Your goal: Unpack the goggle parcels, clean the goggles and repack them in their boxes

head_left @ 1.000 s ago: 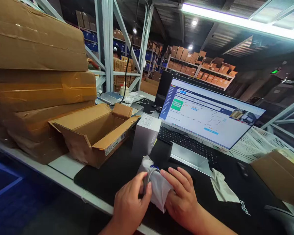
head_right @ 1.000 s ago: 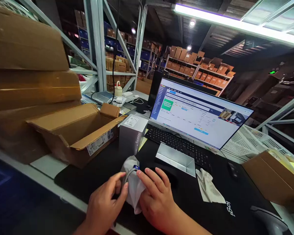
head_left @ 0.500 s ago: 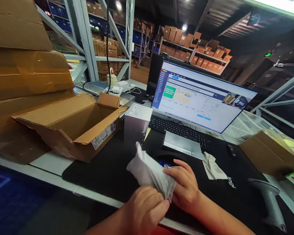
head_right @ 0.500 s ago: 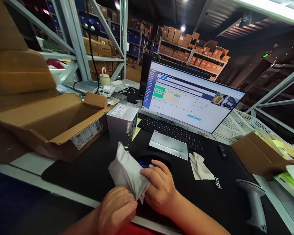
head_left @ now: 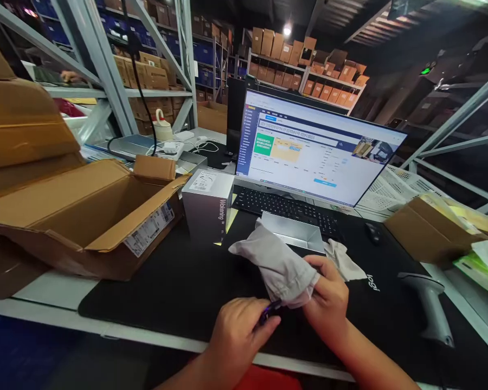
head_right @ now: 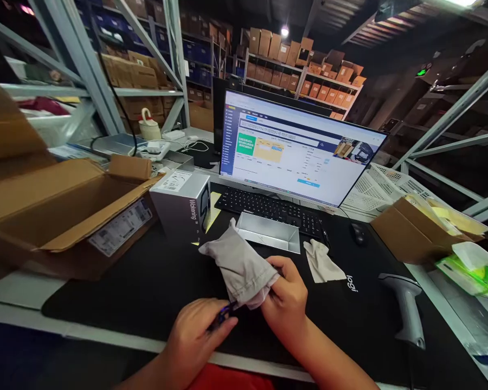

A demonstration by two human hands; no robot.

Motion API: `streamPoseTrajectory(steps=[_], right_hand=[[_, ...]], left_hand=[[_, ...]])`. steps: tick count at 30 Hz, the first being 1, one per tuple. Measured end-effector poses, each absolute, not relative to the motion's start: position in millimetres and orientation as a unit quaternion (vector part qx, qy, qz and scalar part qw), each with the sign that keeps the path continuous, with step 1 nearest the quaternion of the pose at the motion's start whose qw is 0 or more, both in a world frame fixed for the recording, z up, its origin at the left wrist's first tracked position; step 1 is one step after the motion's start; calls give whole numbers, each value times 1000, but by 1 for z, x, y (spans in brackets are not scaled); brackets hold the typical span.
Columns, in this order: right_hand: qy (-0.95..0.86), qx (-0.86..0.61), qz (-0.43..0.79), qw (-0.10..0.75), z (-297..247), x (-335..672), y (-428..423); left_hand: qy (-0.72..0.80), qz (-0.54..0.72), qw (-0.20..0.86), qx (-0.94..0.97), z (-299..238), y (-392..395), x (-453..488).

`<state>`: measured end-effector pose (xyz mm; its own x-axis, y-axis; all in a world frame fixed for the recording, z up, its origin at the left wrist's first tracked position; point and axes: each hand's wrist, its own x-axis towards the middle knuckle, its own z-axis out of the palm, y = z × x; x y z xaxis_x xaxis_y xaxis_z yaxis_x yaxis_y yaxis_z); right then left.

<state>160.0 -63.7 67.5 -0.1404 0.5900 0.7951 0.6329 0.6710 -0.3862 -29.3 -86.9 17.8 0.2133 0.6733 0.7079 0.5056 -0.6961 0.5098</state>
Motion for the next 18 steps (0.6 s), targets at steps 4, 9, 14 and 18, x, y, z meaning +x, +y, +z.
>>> streamPoseTrajectory(steps=[4,9,14,18], right_hand=[[-729,-441,6,524,68,167,-58],[-719,-452,18,528,67,166,-55],[-736,-476,-14,481,64,168,-54],[-750,-516,-95,402,66,171,-52]], left_hand=[[376,510,197,748,18,-88,-27],[369,497,307,723,23,-90,-25],[392,477,354,703,25,-94,-28],[390,373,457,707,28,-101,-35]])
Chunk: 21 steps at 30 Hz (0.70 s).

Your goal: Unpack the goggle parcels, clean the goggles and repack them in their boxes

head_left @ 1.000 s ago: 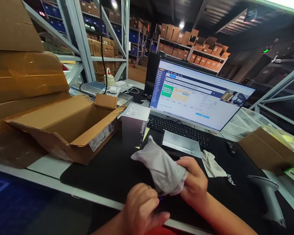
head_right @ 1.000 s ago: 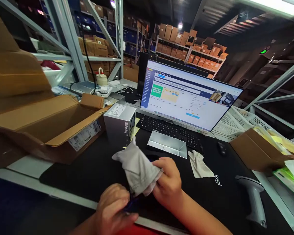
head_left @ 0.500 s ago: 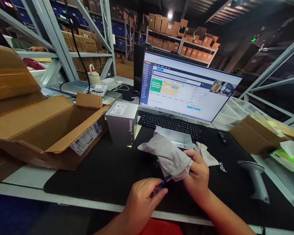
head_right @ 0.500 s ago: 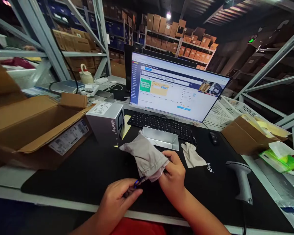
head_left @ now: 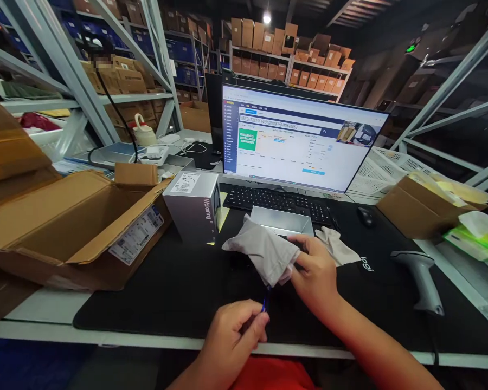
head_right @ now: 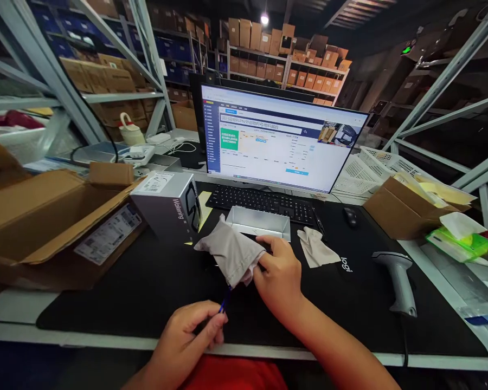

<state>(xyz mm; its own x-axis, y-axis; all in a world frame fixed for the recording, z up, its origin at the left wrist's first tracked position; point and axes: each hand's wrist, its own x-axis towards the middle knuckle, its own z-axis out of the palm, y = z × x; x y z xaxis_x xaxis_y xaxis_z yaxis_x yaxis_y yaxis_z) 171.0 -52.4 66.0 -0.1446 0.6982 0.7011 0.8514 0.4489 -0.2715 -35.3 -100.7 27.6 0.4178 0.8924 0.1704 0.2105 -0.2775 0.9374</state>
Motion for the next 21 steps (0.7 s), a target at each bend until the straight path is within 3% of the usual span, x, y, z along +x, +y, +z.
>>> streamPoseTrajectory(steps=[3,6,11,15,18,21], right_hand=[[-780,-513,-183,308,69,172,-49],[-809,-507,-186,232,78,175,-45],[-902,-413,25,122,119,201,-44],[-912,-297,247,142,147,229,-40],[-853,-342,348,185,148,241,-32],[-797,-409,375,237,136,249,-18]], left_hand=[[348,263,598,673,28,-107,-41],[351,240,691,584,23,-110,-49],[364,233,778,457,12,-106,-72],[389,262,797,381,14,-103,-85],[383,273,817,334,20,-102,-87],[368,273,834,307,27,-99,-83]])
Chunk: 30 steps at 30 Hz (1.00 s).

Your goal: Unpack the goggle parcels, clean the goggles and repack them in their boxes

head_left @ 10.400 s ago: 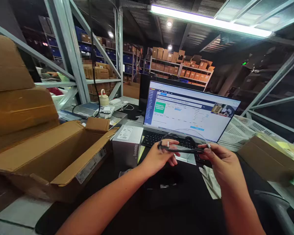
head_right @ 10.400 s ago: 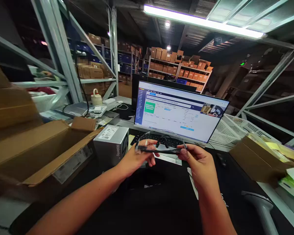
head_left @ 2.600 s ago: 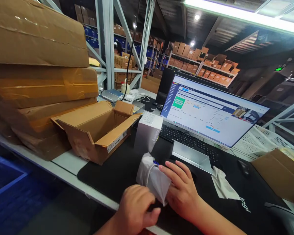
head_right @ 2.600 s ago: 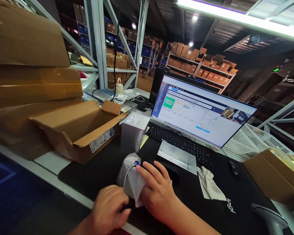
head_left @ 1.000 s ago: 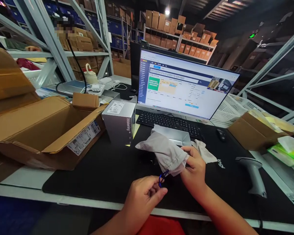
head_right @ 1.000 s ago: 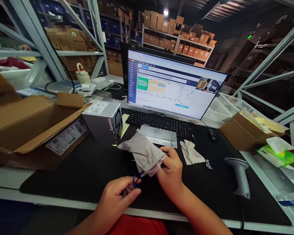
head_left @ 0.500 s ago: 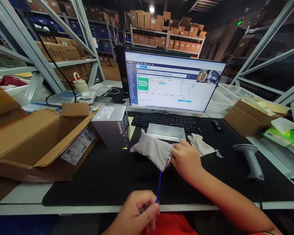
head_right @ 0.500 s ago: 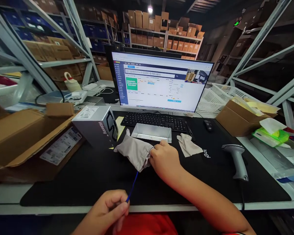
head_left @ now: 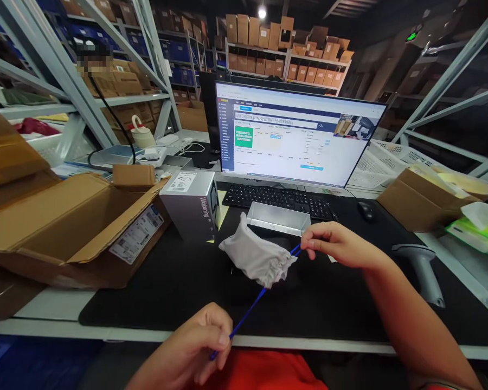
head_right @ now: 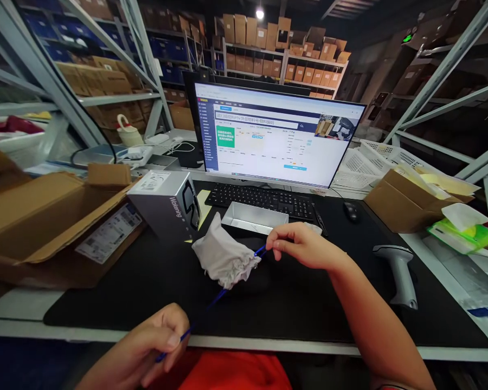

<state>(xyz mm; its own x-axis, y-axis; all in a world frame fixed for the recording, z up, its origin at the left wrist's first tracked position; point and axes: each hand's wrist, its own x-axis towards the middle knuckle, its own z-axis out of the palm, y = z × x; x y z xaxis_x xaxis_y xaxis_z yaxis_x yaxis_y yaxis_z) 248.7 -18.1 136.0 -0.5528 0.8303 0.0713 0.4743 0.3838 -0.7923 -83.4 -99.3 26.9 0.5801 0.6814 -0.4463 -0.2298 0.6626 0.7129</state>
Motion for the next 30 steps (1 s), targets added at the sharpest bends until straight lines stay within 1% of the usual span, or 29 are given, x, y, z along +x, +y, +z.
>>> streamPoseTrajectory(steps=[3,5,8,10,11,15,19,21,25,30], right_hand=[[-767,-447,343,305,121,258,-4],[-748,-480,319,331,112,260,0],[-741,-539,216,337,106,252,-9],[-761,-540,137,333,108,238,-25],[-772,-525,117,339,110,229,-35],[-785,-455,118,403,118,200,-73],[-824,-371,133,408,115,187,-88],[-831,-340,120,423,111,183,-88],[-815,-337,83,464,102,176,-84],[-794,-363,67,483,99,174,-82]], left_hand=[[363,287,828,318,35,-95,-76],[362,306,818,325,43,-91,-67],[360,344,801,333,55,-85,-49],[359,368,783,351,64,-82,-35],[359,381,774,358,68,-81,-29],[364,415,770,321,76,-79,-12],[389,451,760,259,74,-78,-3],[388,465,757,245,73,-79,1],[363,497,747,253,74,-82,10],[370,519,706,308,72,-85,15]])
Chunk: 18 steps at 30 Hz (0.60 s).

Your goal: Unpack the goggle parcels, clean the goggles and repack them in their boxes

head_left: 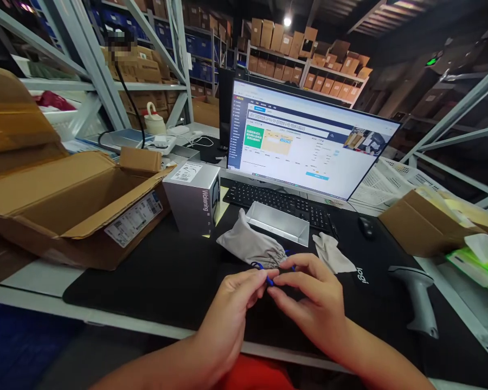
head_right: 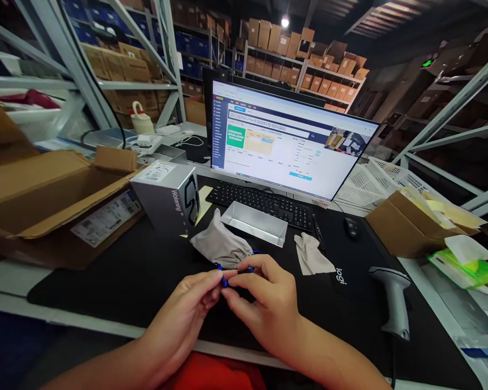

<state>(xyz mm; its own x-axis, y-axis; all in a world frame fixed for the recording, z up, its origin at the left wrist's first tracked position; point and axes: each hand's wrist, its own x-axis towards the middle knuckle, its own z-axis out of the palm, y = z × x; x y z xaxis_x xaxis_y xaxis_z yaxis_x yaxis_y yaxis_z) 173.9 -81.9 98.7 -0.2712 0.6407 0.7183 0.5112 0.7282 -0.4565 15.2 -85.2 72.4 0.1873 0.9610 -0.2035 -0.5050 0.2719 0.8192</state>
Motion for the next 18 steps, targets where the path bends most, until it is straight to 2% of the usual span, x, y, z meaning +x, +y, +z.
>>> streamPoseTrajectory(steps=[9,11,13,16,18], right_hand=[[-758,-412,160,481,100,176,-75],[-741,-430,199,475,100,177,-74],[-729,-440,239,467,101,178,-71],[-713,-440,303,453,102,180,-67],[-697,-440,351,443,103,181,-64]], left_hand=[[369,479,696,388,66,-83,16],[373,464,651,470,63,-86,10],[385,503,501,589,61,-89,1],[385,587,176,690,63,-91,-12],[382,573,67,723,67,-87,-16]])
